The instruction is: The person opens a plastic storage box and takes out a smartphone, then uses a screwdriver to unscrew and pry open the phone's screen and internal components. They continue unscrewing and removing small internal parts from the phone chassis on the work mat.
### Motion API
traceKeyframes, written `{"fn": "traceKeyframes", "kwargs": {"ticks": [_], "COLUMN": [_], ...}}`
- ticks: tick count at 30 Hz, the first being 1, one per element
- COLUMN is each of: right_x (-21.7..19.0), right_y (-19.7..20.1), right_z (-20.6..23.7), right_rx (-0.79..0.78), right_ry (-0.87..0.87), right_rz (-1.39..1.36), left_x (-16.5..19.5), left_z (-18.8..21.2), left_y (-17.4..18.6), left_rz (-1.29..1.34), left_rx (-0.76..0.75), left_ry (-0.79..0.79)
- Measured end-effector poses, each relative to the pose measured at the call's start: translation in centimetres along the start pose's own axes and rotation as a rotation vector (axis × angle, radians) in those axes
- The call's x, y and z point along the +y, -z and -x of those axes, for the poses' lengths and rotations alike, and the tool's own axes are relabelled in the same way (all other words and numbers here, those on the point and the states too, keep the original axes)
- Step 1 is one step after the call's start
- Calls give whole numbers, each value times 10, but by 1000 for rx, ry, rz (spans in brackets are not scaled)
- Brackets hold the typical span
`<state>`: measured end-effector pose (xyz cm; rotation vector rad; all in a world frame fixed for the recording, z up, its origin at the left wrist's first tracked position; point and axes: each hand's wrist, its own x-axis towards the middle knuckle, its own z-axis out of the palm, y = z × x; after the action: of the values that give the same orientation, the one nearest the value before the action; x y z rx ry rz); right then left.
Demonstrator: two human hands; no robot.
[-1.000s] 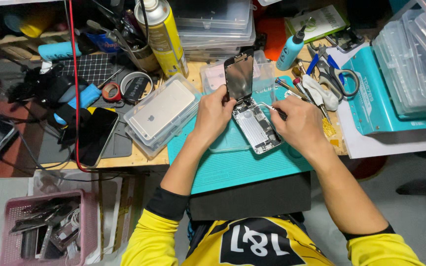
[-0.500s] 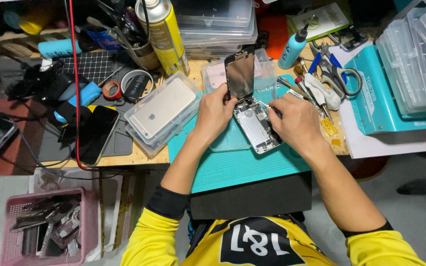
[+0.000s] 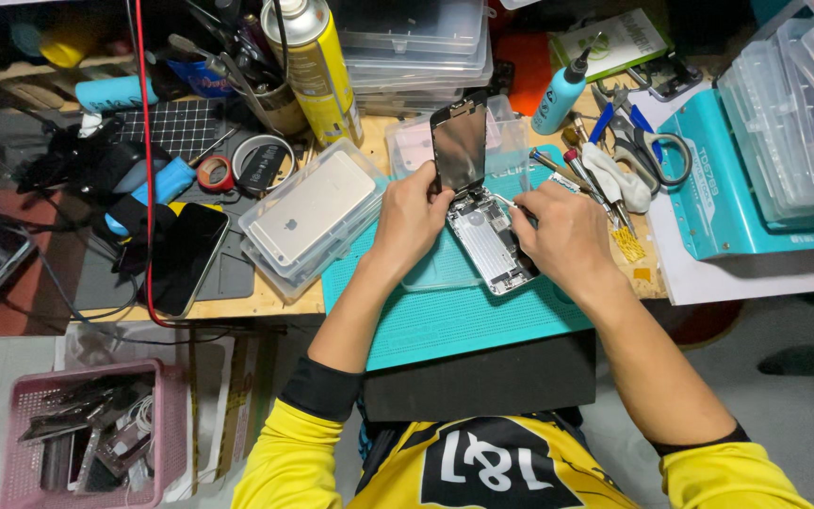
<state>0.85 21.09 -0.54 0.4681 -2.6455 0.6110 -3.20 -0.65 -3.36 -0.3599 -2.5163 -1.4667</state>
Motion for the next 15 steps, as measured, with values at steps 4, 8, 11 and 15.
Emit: {"fn": "traceKeyframes", "kwargs": {"ticks": [4,8,11,15], "right_x": [-1,1,3,6], "right_y": [0,-1,-2,-4], "right_z": [-2,-2,-2,-4], "right_rx": [-8,2,-4,-62], "right_ry": [-5,-15,-37,-83], "right_rz": [6,-36,-78,-158], "left_x": [0,-1,-2,-3], "left_z": [-1,-1,-1,0], "left_y": [0,-1,-2,-2], "left_rz": [4,9,-4,3], "left_rx": [2,3,7,12], "left_ry": [-10,-8,-19,-27]}}
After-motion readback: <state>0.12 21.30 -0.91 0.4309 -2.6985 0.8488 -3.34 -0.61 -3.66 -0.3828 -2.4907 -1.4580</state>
